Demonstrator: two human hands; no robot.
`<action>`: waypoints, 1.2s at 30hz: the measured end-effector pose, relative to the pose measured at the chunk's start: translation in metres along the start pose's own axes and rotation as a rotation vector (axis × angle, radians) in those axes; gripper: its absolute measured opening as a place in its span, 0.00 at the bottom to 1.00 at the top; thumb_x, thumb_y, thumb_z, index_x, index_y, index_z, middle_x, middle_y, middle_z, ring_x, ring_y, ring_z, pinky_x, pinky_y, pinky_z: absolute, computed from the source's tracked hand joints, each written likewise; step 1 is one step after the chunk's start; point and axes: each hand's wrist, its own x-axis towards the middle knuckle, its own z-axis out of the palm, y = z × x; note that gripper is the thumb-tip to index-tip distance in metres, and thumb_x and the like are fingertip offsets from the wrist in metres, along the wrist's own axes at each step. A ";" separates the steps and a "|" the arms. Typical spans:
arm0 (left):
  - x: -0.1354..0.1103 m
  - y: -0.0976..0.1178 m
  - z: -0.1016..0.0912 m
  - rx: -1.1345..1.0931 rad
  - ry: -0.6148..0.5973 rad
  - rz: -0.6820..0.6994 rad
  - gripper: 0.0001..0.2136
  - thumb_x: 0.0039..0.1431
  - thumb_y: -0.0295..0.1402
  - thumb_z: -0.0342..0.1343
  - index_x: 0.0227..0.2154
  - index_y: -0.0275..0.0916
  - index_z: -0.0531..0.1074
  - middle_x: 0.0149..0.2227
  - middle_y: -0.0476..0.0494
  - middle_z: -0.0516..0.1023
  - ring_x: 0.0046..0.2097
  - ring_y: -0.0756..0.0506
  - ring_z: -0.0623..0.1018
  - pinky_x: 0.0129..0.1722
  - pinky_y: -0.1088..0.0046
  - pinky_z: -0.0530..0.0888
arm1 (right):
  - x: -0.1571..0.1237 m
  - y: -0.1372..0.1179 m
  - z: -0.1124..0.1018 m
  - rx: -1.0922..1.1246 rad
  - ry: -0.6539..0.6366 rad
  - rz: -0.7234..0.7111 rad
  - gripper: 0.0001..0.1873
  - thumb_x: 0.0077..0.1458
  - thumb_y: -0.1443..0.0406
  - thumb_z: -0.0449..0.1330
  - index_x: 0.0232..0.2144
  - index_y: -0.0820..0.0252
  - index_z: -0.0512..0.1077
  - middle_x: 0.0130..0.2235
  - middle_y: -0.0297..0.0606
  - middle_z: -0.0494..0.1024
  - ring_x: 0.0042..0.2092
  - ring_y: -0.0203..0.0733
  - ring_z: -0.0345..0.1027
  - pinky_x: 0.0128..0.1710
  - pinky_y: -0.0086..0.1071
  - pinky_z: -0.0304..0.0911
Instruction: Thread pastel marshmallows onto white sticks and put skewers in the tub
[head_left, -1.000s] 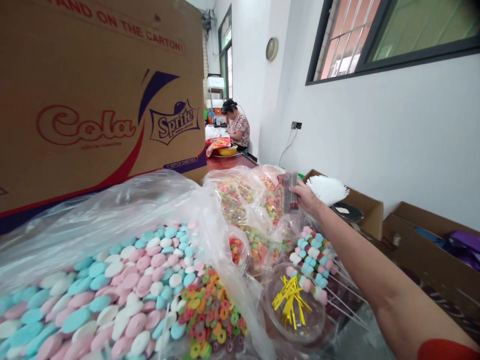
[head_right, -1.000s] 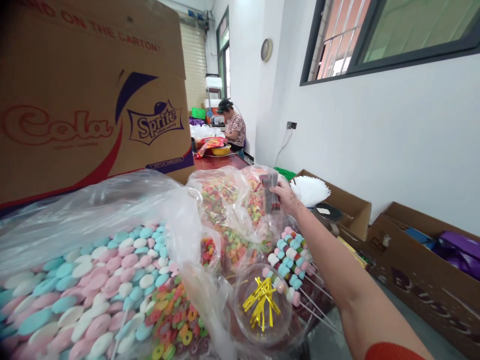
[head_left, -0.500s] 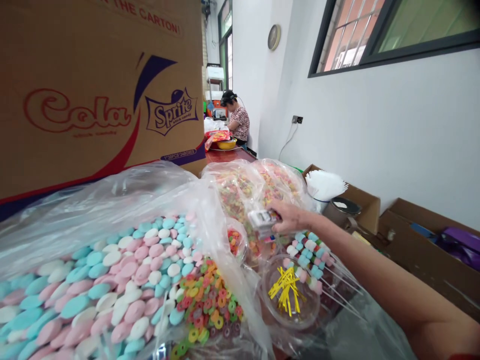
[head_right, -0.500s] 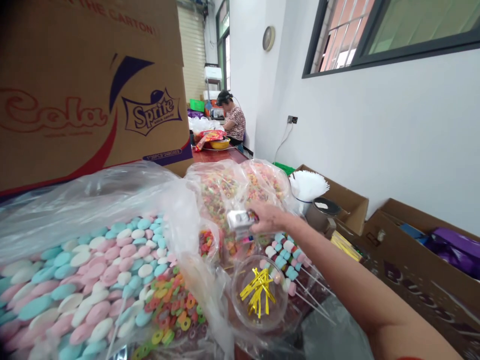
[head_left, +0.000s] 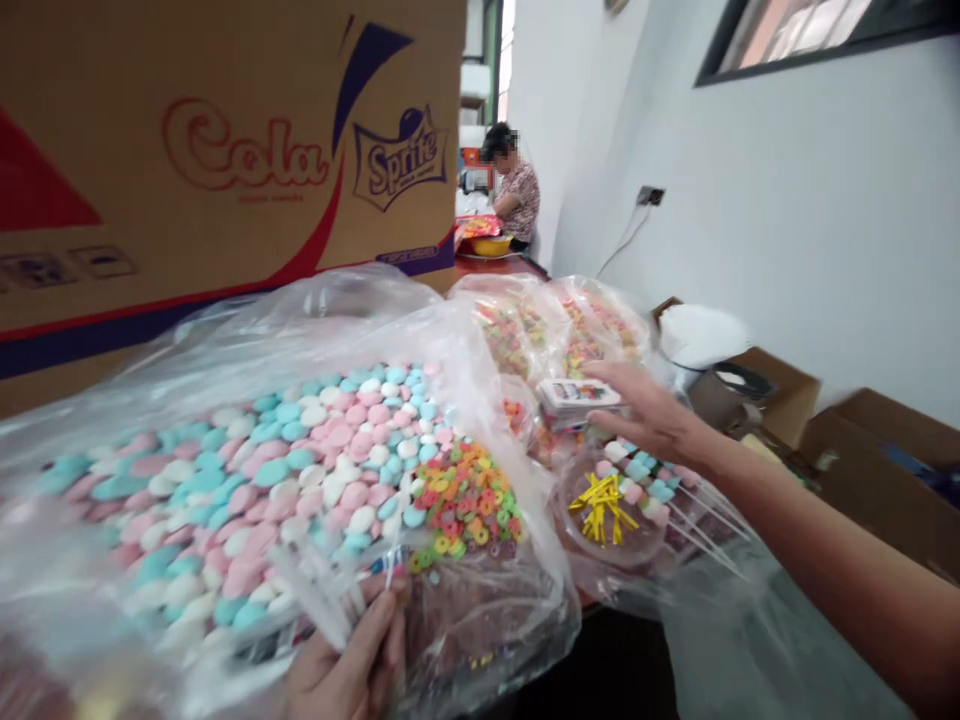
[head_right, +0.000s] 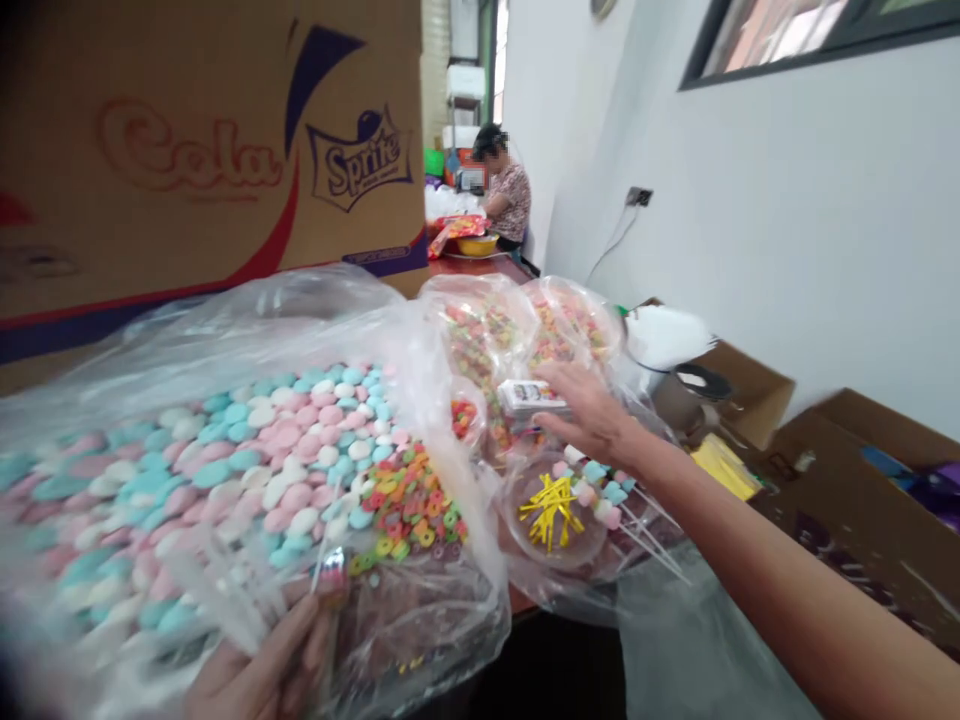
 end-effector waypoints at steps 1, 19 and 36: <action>-0.001 -0.001 0.001 -0.019 -0.010 0.028 0.16 0.41 0.42 0.72 0.22 0.37 0.73 0.15 0.55 0.66 0.17 0.55 0.63 0.14 0.82 0.58 | -0.010 -0.021 -0.003 0.058 0.076 0.034 0.23 0.61 0.60 0.55 0.58 0.55 0.64 0.57 0.46 0.70 0.59 0.53 0.61 0.59 0.51 0.57; -0.028 0.034 -0.006 -0.220 0.035 0.222 0.12 0.50 0.38 0.66 0.33 0.36 0.74 0.19 0.54 0.73 0.15 0.53 0.67 0.14 0.78 0.63 | -0.036 -0.146 0.106 0.292 0.174 0.098 0.09 0.63 0.67 0.51 0.39 0.56 0.71 0.41 0.43 0.77 0.45 0.48 0.71 0.48 0.44 0.66; -0.022 0.010 -0.027 -0.120 0.120 0.109 0.20 0.46 0.47 0.67 0.33 0.35 0.74 0.14 0.57 0.66 0.12 0.59 0.53 0.12 0.84 0.48 | 0.070 -0.214 0.140 0.176 -0.250 0.041 0.13 0.60 0.70 0.51 0.45 0.59 0.72 0.44 0.44 0.76 0.46 0.47 0.69 0.44 0.35 0.62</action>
